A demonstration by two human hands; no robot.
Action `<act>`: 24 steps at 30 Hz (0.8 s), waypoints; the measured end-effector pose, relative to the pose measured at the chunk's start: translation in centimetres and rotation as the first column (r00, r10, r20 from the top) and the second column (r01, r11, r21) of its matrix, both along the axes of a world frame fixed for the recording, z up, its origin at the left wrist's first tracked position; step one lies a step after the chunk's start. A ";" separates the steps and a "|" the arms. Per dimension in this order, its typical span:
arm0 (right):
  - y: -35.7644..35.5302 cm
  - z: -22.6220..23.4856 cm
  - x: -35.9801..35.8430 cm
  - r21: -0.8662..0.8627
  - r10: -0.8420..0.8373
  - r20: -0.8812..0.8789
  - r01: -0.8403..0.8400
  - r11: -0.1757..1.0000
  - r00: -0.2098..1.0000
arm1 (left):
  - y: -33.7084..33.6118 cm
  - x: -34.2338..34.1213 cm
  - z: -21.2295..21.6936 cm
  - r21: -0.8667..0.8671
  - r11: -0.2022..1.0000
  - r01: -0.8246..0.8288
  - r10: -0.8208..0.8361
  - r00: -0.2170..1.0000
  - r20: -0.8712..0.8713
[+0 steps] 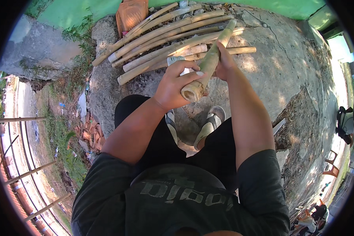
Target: The recorder uses a hand saw to cut through a piece of bamboo.
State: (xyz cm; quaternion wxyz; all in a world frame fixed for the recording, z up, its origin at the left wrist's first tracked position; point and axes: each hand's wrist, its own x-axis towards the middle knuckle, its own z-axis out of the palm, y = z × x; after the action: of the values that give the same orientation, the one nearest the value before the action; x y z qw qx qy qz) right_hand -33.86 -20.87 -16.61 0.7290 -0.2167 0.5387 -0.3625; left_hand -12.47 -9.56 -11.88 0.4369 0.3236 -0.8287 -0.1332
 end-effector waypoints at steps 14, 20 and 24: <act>-1.1 -1.8 3.7 -0.183 -0.285 0.065 0.292 0.939 0.956 | 2.3 5.0 3.6 0.316 0.949 -0.012 -0.067 0.969 0.238; -0.7 1.6 5.1 -0.544 -0.448 -0.056 0.349 0.763 0.892 | 3.7 6.2 6.0 0.328 0.938 -0.110 -0.007 0.942 0.336; 2.0 6.5 7.0 -0.736 -0.405 0.054 0.311 0.602 0.913 | 4.0 6.7 9.3 0.341 0.918 -0.204 0.086 0.940 0.330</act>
State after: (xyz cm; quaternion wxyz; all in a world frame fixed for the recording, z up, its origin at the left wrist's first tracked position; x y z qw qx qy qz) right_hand -26.90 -18.89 -10.10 0.4600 -0.3976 0.4233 -0.6717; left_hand -5.75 -5.52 -2.58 0.2420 0.4782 -0.8198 -0.2017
